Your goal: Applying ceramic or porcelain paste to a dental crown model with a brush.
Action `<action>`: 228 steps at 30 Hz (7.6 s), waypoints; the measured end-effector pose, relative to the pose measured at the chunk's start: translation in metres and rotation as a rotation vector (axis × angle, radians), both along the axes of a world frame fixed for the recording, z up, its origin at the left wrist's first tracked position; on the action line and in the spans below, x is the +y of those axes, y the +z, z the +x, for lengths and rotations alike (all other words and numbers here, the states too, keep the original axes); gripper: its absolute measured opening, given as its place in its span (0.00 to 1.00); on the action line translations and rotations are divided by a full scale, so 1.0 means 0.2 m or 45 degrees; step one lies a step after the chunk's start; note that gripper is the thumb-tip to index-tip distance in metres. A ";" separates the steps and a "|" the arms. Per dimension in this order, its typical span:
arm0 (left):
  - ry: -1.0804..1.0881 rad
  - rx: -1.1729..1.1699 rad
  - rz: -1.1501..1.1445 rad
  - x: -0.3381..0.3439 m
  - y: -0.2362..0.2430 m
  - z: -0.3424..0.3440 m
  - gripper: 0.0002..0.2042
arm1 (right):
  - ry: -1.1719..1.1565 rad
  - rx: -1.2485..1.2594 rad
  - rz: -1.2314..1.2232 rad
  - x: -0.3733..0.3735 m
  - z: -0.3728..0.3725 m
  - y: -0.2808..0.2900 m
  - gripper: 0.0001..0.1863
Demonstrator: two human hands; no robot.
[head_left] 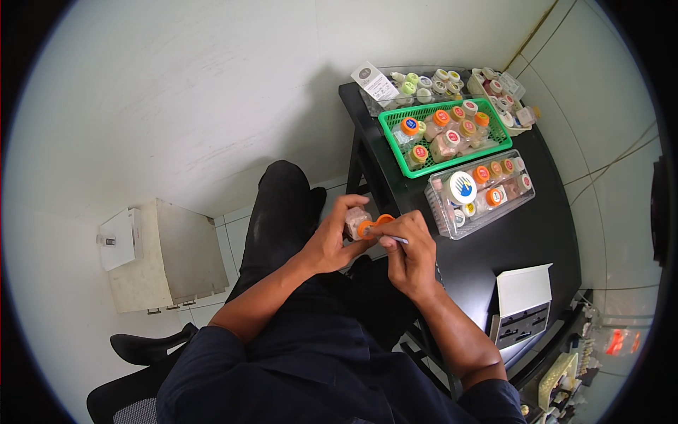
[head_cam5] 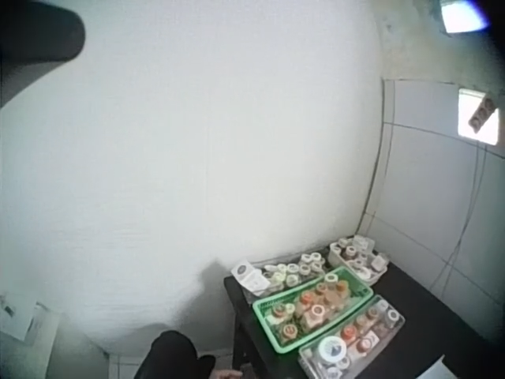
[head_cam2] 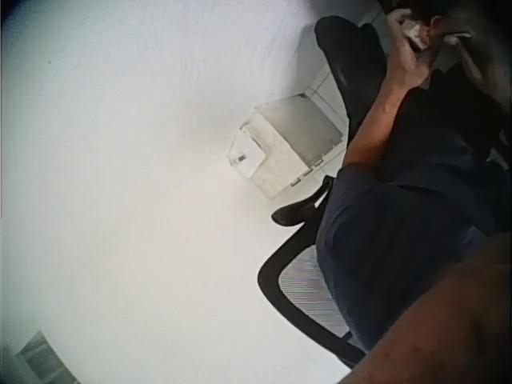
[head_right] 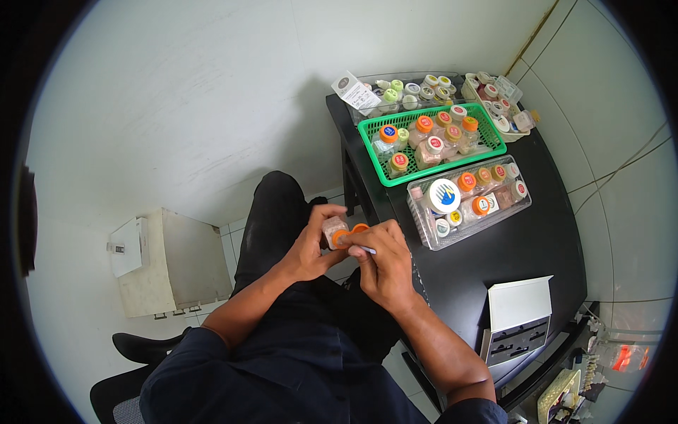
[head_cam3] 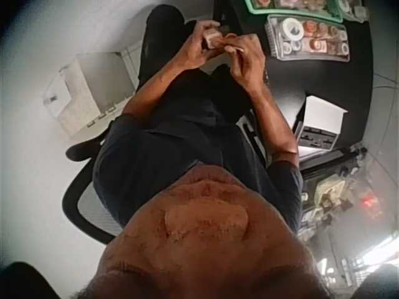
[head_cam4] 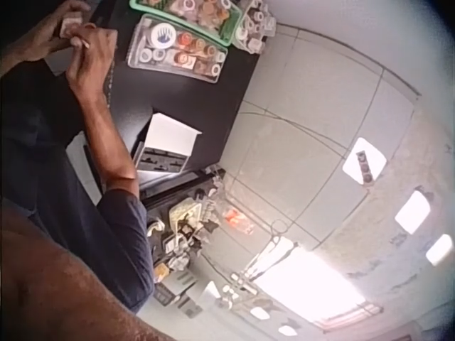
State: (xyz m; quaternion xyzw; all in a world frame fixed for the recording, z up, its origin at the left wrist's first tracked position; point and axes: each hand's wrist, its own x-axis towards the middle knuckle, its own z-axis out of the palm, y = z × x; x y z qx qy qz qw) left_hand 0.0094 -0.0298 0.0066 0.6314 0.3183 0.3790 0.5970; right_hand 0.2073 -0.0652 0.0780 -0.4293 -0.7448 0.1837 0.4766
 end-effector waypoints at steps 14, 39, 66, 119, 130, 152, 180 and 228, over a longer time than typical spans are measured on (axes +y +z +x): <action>0.256 0.173 0.377 0.02 0.05 -0.02 0.28 | -0.102 -0.047 0.099 -0.02 0.01 0.02 0.10; 0.247 0.161 0.224 0.02 0.01 -0.02 0.31 | -0.057 -0.137 0.083 -0.02 0.01 0.02 0.10; 0.258 0.132 0.326 0.00 0.00 -0.02 0.30 | 0.045 -0.005 0.199 -0.02 0.01 0.02 0.16; 0.318 0.145 0.389 0.00 0.07 0.01 0.29 | -0.019 -0.047 0.211 -0.03 -0.03 0.04 0.13; 0.243 0.156 0.266 0.00 0.12 0.00 0.26 | -0.101 0.046 0.121 -0.03 0.00 0.01 0.07; 0.029 -0.232 -0.050 0.03 0.04 -0.02 0.27 | -0.083 0.168 0.023 -0.01 0.02 0.00 0.06; 0.007 -0.577 -0.267 0.02 -0.07 -0.02 0.29 | -0.053 0.081 0.026 -0.01 0.02 0.02 0.06; -0.133 -0.658 -0.577 0.05 -0.07 -0.04 0.39 | -0.034 -0.020 0.014 -0.01 0.00 0.00 0.09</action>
